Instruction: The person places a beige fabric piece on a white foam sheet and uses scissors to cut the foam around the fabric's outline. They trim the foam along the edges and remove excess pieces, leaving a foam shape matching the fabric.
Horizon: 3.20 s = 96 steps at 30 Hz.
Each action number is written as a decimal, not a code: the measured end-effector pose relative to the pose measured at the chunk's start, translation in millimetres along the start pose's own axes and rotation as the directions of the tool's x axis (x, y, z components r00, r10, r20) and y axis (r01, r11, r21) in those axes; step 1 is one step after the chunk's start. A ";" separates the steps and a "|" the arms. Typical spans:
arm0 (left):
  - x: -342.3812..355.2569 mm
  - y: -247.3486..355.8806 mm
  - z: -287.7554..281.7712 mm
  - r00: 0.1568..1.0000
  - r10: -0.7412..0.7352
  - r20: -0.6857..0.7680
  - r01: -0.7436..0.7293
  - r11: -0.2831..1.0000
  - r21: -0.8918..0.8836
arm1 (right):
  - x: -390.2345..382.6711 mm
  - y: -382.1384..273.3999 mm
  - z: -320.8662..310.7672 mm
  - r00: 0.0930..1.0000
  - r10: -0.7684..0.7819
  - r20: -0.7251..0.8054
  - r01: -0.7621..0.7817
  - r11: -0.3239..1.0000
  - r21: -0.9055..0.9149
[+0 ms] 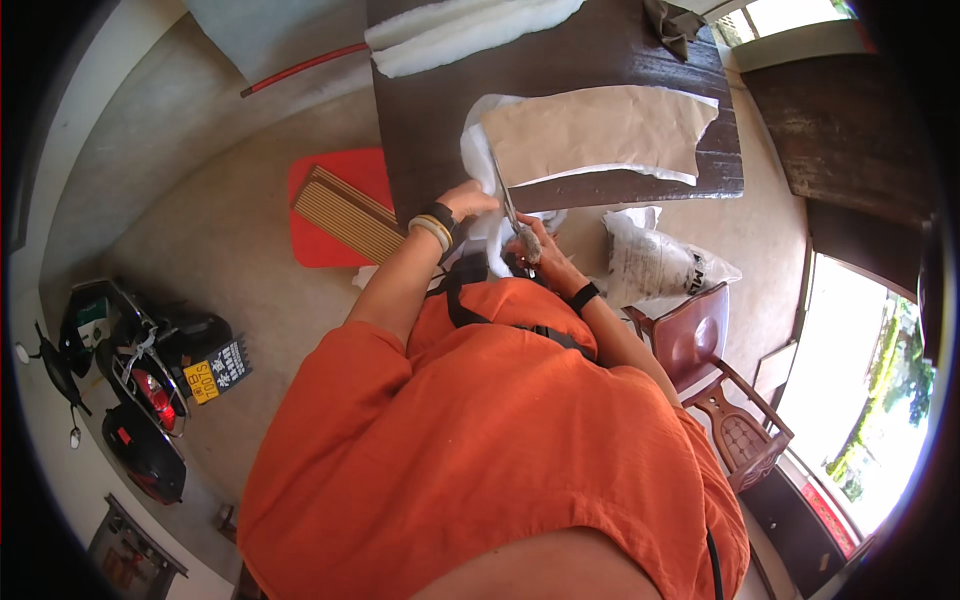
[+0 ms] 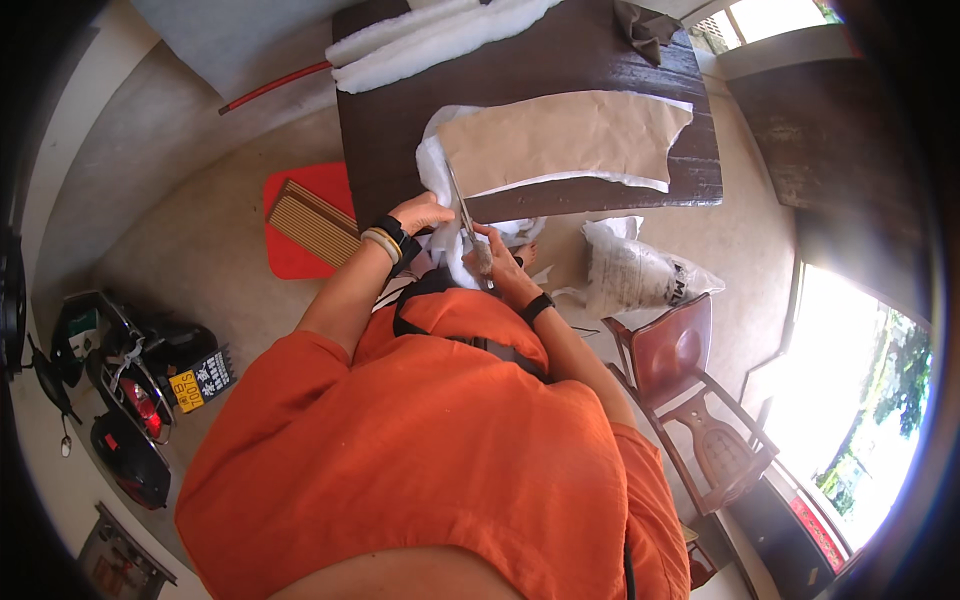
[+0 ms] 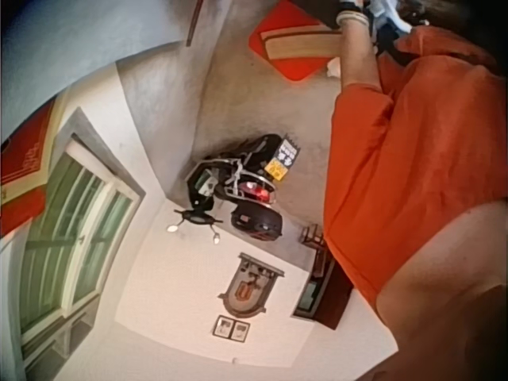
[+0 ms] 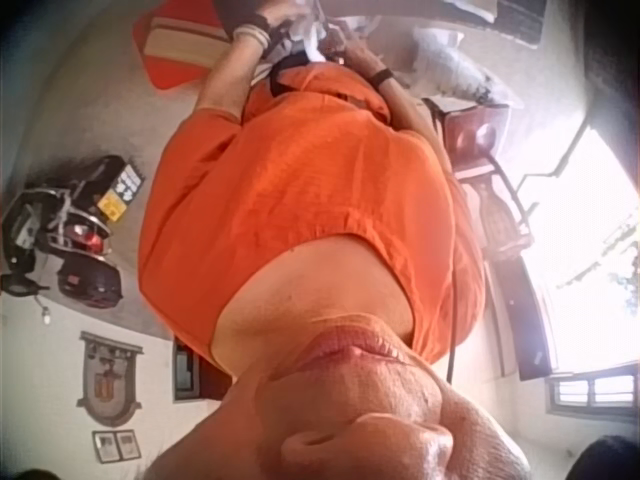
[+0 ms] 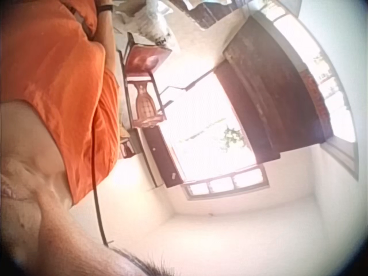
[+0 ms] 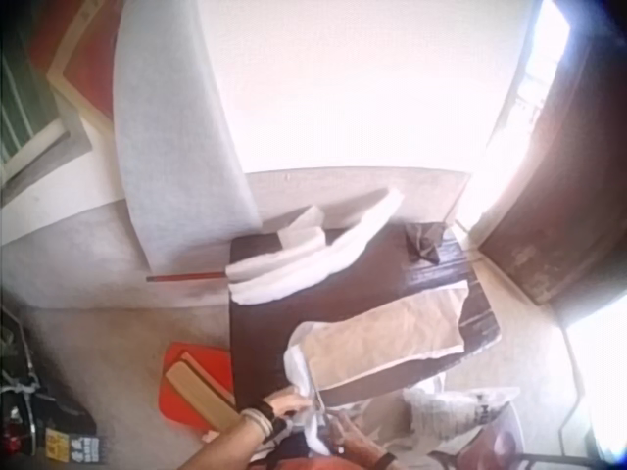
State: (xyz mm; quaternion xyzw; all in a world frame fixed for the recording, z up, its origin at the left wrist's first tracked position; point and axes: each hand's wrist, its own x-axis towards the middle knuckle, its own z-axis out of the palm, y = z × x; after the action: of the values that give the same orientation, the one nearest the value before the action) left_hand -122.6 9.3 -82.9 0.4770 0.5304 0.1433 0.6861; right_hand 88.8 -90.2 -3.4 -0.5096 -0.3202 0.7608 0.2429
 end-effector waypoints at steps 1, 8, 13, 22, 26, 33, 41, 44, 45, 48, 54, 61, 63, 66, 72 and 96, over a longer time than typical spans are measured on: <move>0.9 -1.0 0.0 1.000 0.002 -0.001 -0.002 1.000 0.013 | -0.1 -0.8 0.5 1.000 -0.026 0.011 0.026 1.000 -0.011; -6.9 -1.2 -1.3 0.995 0.082 0.051 -0.071 0.978 -0.198 | -6.1 -21.4 17.8 0.990 0.019 -0.140 -0.018 1.000 0.007; -13.0 -2.1 -5.7 0.998 0.005 0.060 0.013 0.956 -0.292 | -9.4 -26.2 21.4 0.986 0.015 -0.167 -0.024 0.999 -0.049; -40.4 27.4 -9.2 0.990 -0.082 0.113 0.126 0.876 -0.465 | -3.3 -8.0 2.1 0.994 -0.003 0.107 -0.005 0.998 0.066; -19.0 4.1 -1.9 0.989 -0.109 0.097 0.127 0.973 -0.195 | 14.8 -25.9 3.3 0.984 -0.139 0.108 0.151 0.981 -0.118; 2.7 -26.5 -0.9 0.984 -0.159 0.082 0.167 0.980 -0.106 | 32.1 -40.9 17.1 0.999 -0.039 -0.032 0.037 0.998 -0.047; -29.0 -12.8 -4.9 0.985 -0.022 0.170 0.100 0.880 -0.465 | 26.8 -49.7 19.7 0.997 0.068 0.033 -0.072 0.988 0.138; -22.1 -14.1 -4.7 0.978 -0.072 0.197 0.145 0.911 -0.387 | 32.1 -52.3 22.0 0.996 0.064 0.061 -0.075 0.979 0.187; -21.1 -15.1 -3.1 0.977 -0.056 0.205 0.132 0.915 -0.380 | 37.0 -54.1 23.2 0.997 0.061 0.051 -0.069 0.982 0.173; -24.6 -15.9 2.6 0.982 -0.071 0.174 0.127 0.934 -0.333 | 52.3 -60.0 24.6 0.999 0.051 0.014 -0.052 0.994 0.097; -38.8 -20.6 -1.2 0.979 0.036 0.201 0.040 0.931 -0.364 | 68.7 -63.2 20.8 1.000 0.028 -0.010 -0.027 0.992 0.122; -50.2 -35.2 -3.9 0.971 0.053 0.234 0.047 0.914 -0.404 | 66.0 -62.1 26.4 0.999 0.016 -0.037 -0.017 0.999 -0.033; -54.2 -34.9 -2.1 0.971 0.095 0.220 0.005 0.910 -0.415 | 65.9 -64.5 27.2 1.000 0.003 -0.012 -0.003 1.000 -0.027; -56.9 -38.9 3.9 0.981 0.091 0.169 -0.017 0.919 -0.394 | 72.7 -73.8 27.0 1.000 -0.021 0.010 0.021 1.000 -0.014; -48.6 -63.4 4.6 0.981 -0.066 0.182 0.076 0.996 -0.047 | 74.9 -92.9 36.1 0.998 0.020 -0.063 -0.028 0.993 -0.119; -98.5 -29.5 -20.4 0.997 0.048 -0.067 -0.078 0.810 -0.581 | -16.9 -59.0 -85.1 0.907 -0.372 -0.198 0.073 0.600 -0.796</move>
State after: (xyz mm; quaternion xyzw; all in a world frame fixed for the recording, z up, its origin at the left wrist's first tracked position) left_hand -188.3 -64.6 -48.1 0.2579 0.4614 0.3331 0.7808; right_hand 176.7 -41.6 27.0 -0.6435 -0.6292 0.4104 0.1469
